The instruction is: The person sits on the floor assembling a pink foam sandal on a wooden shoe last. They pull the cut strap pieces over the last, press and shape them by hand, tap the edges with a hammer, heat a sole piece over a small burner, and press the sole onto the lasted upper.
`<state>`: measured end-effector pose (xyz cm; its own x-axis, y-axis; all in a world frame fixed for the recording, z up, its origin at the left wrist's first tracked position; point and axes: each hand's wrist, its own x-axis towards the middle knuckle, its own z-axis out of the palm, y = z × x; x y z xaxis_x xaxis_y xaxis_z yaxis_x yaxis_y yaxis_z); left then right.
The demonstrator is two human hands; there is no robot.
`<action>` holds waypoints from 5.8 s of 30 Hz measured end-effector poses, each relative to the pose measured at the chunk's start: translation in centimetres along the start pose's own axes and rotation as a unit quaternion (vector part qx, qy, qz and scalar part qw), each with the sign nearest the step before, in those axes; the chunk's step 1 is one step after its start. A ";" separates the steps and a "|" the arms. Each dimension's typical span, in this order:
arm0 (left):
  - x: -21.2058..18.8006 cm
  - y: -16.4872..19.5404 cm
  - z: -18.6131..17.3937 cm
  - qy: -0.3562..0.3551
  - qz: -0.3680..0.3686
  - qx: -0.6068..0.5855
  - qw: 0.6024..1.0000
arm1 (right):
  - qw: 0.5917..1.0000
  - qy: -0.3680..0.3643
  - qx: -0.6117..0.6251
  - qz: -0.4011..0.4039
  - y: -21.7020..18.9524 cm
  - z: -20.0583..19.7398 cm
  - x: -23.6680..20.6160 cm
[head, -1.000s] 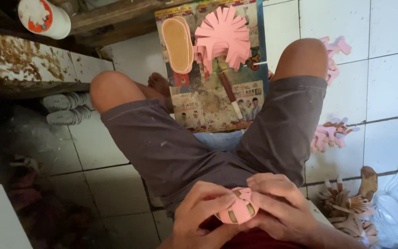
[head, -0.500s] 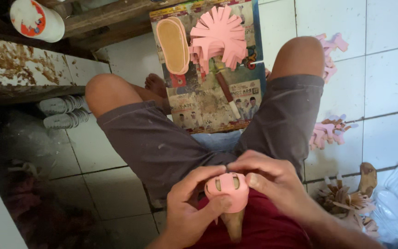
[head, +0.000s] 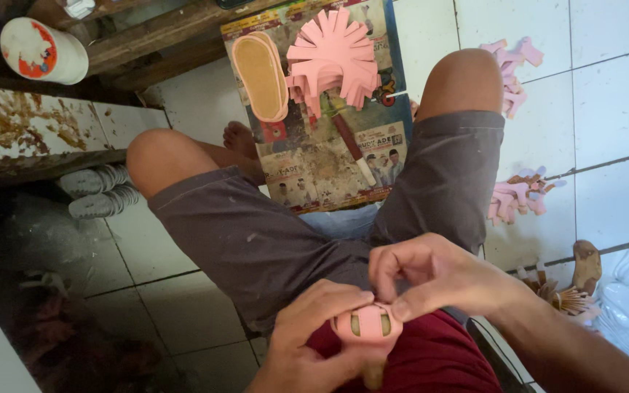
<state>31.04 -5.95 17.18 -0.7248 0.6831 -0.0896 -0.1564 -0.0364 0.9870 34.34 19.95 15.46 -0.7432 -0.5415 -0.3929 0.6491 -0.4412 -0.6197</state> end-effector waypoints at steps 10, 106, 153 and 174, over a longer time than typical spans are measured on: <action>-0.5 0.1 0.7 0.017 0.080 0.026 0.996 | 0.990 0.017 -0.136 0.023 -2.7 2.0 -0.9; -2.1 -0.5 2.1 0.007 0.180 0.089 0.980 | 0.893 0.022 -0.321 -0.315 4.4 3.9 -5.9; 10.4 -2.2 -1.1 0.077 -0.045 -0.332 0.939 | 0.864 0.086 0.491 -0.067 5.2 -1.7 5.5; 11.5 -0.8 -0.5 0.098 -0.033 -0.232 0.967 | 0.885 0.070 0.442 -0.125 5.4 -1.1 6.1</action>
<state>22.47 1.57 15.32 -0.8089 0.5457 -0.2187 -0.4578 -0.3513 0.8167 33.14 15.07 8.98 -0.8543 -0.2806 -0.4375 0.2879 -0.9563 0.0512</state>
